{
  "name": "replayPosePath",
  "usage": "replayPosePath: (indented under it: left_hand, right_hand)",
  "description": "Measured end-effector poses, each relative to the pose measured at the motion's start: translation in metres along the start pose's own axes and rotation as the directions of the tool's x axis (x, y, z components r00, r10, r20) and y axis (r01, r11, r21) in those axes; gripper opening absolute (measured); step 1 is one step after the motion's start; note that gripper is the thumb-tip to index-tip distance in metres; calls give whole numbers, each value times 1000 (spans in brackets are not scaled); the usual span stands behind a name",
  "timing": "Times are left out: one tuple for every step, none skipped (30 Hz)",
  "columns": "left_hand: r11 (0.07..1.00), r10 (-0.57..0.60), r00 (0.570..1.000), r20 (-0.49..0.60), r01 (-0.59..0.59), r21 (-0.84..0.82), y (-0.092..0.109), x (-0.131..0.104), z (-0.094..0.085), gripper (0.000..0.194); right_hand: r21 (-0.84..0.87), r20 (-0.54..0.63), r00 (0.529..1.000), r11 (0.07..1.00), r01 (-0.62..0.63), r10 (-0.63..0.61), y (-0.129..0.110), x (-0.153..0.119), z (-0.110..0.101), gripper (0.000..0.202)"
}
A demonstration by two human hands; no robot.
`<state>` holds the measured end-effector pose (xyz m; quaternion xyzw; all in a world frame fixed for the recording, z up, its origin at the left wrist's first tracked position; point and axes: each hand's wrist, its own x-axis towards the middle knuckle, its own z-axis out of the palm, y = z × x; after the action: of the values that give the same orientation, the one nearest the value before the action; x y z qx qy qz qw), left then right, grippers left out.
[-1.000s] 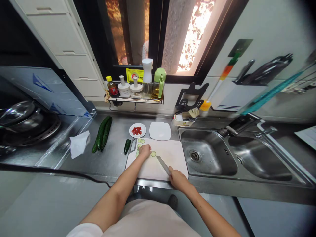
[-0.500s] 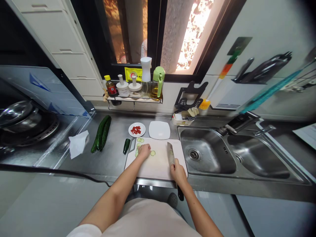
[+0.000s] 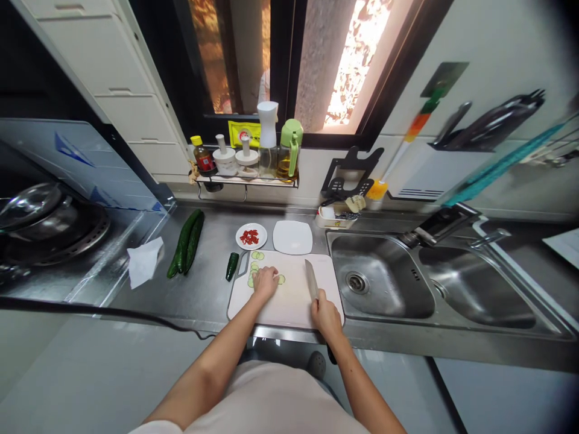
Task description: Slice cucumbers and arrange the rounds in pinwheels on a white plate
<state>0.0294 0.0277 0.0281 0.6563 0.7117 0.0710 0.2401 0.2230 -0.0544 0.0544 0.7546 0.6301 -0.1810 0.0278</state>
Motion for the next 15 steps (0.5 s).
replayPosePath:
  left_hand:
    - [1000,7,1000,-10,-7,7,1,-1,1,24]
    - [1000,14,1000,-18,-14,15,2,-2,2,24]
    - [1000,21,1000,-23,-20,22,3,-2,2,24]
    - [999,26,999,-26,-25,28,4,-2,3,24]
    - [999,29,999,-26,-28,34,4,-2,3,24]
    - [999,31,999,-24,-30,39,5,-2,4,24]
    - [999,31,999,-22,-30,43,6,-1,4,23]
    - [999,30,999,-20,-30,46,6,-1,4,22]
    - [999,29,999,-18,-28,47,6,0,4,20]
    - [999,24,1000,-18,-23,45,6,0,4,19]
    - [999,20,1000,-18,-19,42,7,1,4,17]
    - [999,15,1000,-18,-14,36,7,2,4,16]
    - [1000,9,1000,-18,-8,29,8,2,4,15]
    - [1000,3,1000,-16,-3,21,8,3,4,14]
    - [1000,-2,1000,-12,3,13,9,3,3,13]
  right_hand:
    - [-4,3,1000,1000,5,-5,0,0,1,22]
    - [-7,6,1000,1000,7,-7,-1,0,1,22]
    - [-10,9,1000,1000,8,-8,-2,0,1,22]
    - [-13,11,1000,1000,7,-7,-2,0,1,22]
    - [-16,14,1000,1000,4,-4,-3,0,2,22]
    - [-20,18,1000,1000,0,1,-3,0,2,23]
    - [-23,20,1000,1000,-3,4,-4,1,2,23]
    - [-25,21,1000,1000,-4,5,-4,1,2,23]
    - [-27,21,1000,1000,-3,4,-4,1,2,23]
    - [-28,20,1000,1000,-1,2,-5,1,2,23]
    - [-29,20,1000,1000,1,-1,-5,0,2,23]
    - [-29,22,1000,1000,4,-4,-5,0,2,23]
    - [-28,24,1000,1000,6,-6,-5,0,2,23]
    - [-27,24,1000,1000,7,-6,-5,0,3,23]
    - [-27,24,1000,1000,7,-7,-5,0,3,23]
